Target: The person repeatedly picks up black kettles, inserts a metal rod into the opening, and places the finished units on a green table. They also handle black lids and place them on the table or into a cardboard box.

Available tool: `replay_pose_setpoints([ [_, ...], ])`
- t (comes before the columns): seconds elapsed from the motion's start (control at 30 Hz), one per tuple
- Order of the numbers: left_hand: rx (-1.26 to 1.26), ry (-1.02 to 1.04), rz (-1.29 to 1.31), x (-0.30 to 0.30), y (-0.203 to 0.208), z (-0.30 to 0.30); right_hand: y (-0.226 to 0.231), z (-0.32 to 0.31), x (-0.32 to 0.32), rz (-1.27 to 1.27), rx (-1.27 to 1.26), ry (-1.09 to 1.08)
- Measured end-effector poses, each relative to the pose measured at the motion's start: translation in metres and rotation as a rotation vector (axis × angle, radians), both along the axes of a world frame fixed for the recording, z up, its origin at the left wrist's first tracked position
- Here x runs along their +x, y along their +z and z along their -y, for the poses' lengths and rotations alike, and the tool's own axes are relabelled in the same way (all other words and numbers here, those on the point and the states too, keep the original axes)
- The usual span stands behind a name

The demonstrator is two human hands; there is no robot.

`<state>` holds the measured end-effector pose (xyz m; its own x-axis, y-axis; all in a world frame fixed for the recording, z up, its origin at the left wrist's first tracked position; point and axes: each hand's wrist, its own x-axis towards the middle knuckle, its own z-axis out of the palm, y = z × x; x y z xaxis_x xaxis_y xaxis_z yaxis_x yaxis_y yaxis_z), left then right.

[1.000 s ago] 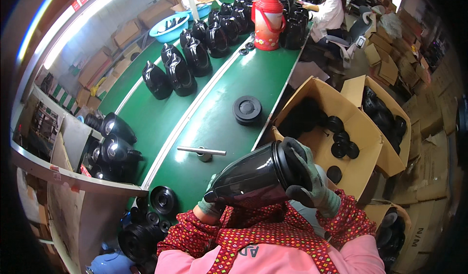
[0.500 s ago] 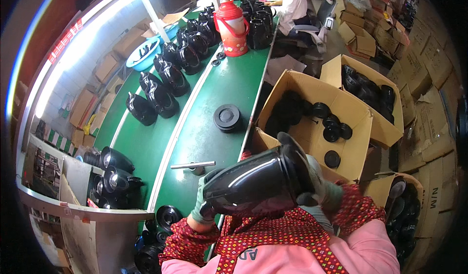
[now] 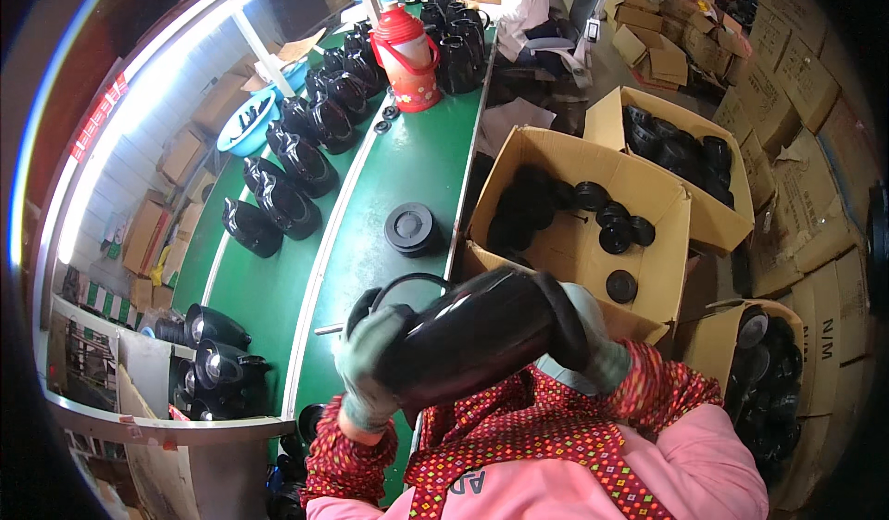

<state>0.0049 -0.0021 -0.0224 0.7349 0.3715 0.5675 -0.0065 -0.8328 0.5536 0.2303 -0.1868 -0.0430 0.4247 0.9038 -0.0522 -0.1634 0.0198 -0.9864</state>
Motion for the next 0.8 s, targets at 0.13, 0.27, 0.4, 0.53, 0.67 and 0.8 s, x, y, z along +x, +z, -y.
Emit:
replay_pose_setpoints([
  [0.13,0.2,-0.002,-0.116,0.01,0.029,0.001,-0.004,-0.003,0.022,-0.484,-0.008,0.128],
  [0.27,-0.755,0.029,-0.066,-0.011,-0.018,0.001,-0.003,0.005,0.0,0.391,0.479,-0.033],
  [0.4,-0.157,0.086,-0.019,0.011,-0.004,-0.001,-0.027,-0.001,0.015,-0.156,0.202,0.085],
  [0.53,0.016,0.074,-0.085,0.022,0.028,0.007,-0.044,-0.016,0.024,-0.723,0.048,0.06],
  [0.67,-1.709,-0.057,0.337,-0.005,-0.039,0.005,0.006,0.001,0.012,-0.021,0.365,0.147],
  [0.8,-1.73,-0.182,0.164,0.023,-0.076,0.028,0.039,0.002,0.028,0.928,0.56,0.254],
])
